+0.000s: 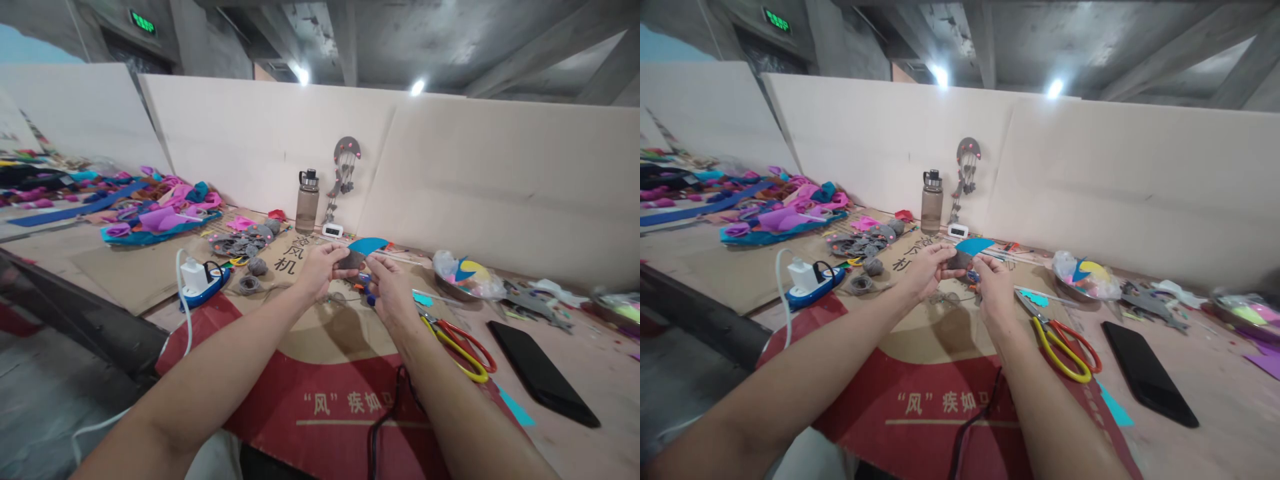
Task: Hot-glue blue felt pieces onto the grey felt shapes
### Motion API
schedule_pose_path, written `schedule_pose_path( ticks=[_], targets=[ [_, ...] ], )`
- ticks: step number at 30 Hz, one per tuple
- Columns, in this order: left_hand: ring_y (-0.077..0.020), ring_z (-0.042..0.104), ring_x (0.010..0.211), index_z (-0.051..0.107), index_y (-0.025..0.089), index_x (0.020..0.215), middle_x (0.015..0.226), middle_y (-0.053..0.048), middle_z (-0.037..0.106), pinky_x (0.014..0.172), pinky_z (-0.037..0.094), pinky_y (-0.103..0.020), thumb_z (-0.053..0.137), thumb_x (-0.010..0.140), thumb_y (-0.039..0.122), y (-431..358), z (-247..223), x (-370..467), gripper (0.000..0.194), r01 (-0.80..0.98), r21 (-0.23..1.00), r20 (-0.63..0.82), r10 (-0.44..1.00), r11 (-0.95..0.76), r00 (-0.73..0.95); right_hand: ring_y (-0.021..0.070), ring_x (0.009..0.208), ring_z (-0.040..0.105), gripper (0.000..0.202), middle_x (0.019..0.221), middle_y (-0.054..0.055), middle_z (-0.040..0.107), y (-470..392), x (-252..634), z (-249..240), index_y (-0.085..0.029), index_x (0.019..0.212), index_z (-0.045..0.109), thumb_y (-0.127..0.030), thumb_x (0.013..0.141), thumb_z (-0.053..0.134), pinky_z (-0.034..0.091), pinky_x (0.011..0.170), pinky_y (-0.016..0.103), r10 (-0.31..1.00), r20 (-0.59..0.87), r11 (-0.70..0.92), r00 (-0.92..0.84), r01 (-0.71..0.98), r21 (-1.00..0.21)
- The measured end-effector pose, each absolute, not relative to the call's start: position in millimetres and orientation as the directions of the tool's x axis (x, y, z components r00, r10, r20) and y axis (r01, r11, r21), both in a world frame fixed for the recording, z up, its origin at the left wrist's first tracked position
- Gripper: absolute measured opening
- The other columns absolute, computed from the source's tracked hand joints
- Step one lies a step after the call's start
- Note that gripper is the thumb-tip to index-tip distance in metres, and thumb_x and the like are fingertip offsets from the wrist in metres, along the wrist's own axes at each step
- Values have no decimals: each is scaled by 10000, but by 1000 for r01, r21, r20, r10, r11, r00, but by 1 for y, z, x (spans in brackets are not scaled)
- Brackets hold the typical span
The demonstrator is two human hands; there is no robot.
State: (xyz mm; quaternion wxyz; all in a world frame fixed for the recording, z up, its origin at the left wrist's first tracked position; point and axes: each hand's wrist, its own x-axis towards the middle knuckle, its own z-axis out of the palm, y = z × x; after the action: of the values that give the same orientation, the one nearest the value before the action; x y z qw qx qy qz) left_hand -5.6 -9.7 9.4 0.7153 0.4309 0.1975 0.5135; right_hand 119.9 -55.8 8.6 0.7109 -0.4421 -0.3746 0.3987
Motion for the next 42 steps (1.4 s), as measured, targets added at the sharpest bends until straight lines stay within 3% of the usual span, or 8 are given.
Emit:
schedule_pose_path(
  ticks=[7, 16, 20, 27, 32, 36, 39, 42],
  targets=[
    [-166, 732, 764, 641, 99, 870, 870, -78, 734, 783, 607, -323, 709, 825, 157, -1, 5, -9, 100, -562, 817, 211, 839, 131, 502, 16, 428, 236, 379, 538, -92, 475, -53, 127, 8, -171, 712, 607, -335, 493, 869, 145, 364, 155, 926, 126, 262, 356, -366, -893],
    [-155, 739, 819, 611, 114, 901, 905, -69, 732, 829, 595, -286, 697, 782, 27, -2, 10, -10, 171, -572, 798, 193, 819, 190, 541, 21, 443, 164, 436, 528, -114, 379, -53, 131, 11, -194, 696, 533, -364, 474, 868, 123, 366, 158, 936, 127, 251, 330, -369, -895],
    [-114, 714, 743, 603, 114, 849, 840, -41, 706, 751, 601, -234, 674, 796, 21, -1, 10, -10, 128, -577, 790, 125, 866, 208, 483, 34, 455, 186, 381, 575, -83, 447, -54, 130, 11, -199, 701, 553, -397, 529, 829, 130, 379, 184, 935, 195, 274, 295, -256, -927],
    [-120, 652, 602, 535, 167, 898, 754, 1, 662, 456, 529, -202, 706, 797, 141, 0, -3, -2, 200, -502, 858, 79, 935, 114, 347, 55, 459, 292, 314, 595, -58, 527, -54, 122, 3, -187, 709, 630, -429, 596, 794, 222, 410, 224, 895, 260, 300, 361, -56, -952],
    [-114, 612, 612, 592, 153, 864, 780, -23, 645, 438, 499, -197, 674, 805, 232, -5, -4, 1, 128, -364, 931, 136, 905, 23, 404, 93, 525, 447, 308, 686, -24, 635, -49, 126, -6, -185, 794, 684, -442, 648, 769, 346, 495, 242, 860, 324, 339, 394, 31, -940],
    [-125, 621, 677, 620, 159, 939, 878, -38, 654, 406, 447, -169, 705, 730, 246, -8, -2, -1, 242, -309, 949, 218, 841, -63, 495, 128, 602, 526, 314, 683, -17, 648, -47, 129, -9, -182, 831, 717, -455, 683, 761, 412, 575, 264, 818, 389, 361, 423, 147, -921],
    [-103, 582, 595, 615, 153, 941, 784, -6, 631, 407, 439, -169, 747, 687, 238, -6, -6, 0, 299, -242, 960, 251, 808, -139, 533, 145, 609, 545, 291, 685, -3, 655, -51, 127, -6, -183, 825, 720, -449, 708, 735, 430, 581, 279, 831, 378, 329, 407, 188, -925],
    [-75, 499, 471, 637, 139, 880, 678, 9, 608, 387, 400, -178, 714, 750, 320, -3, -11, 2, 235, -147, 970, 243, 840, -196, 485, 170, 658, 579, 255, 724, 19, 684, -54, 124, -4, -190, 818, 727, -430, 744, 681, 456, 623, 302, 837, 403, 326, 369, 255, -911]
  ],
)
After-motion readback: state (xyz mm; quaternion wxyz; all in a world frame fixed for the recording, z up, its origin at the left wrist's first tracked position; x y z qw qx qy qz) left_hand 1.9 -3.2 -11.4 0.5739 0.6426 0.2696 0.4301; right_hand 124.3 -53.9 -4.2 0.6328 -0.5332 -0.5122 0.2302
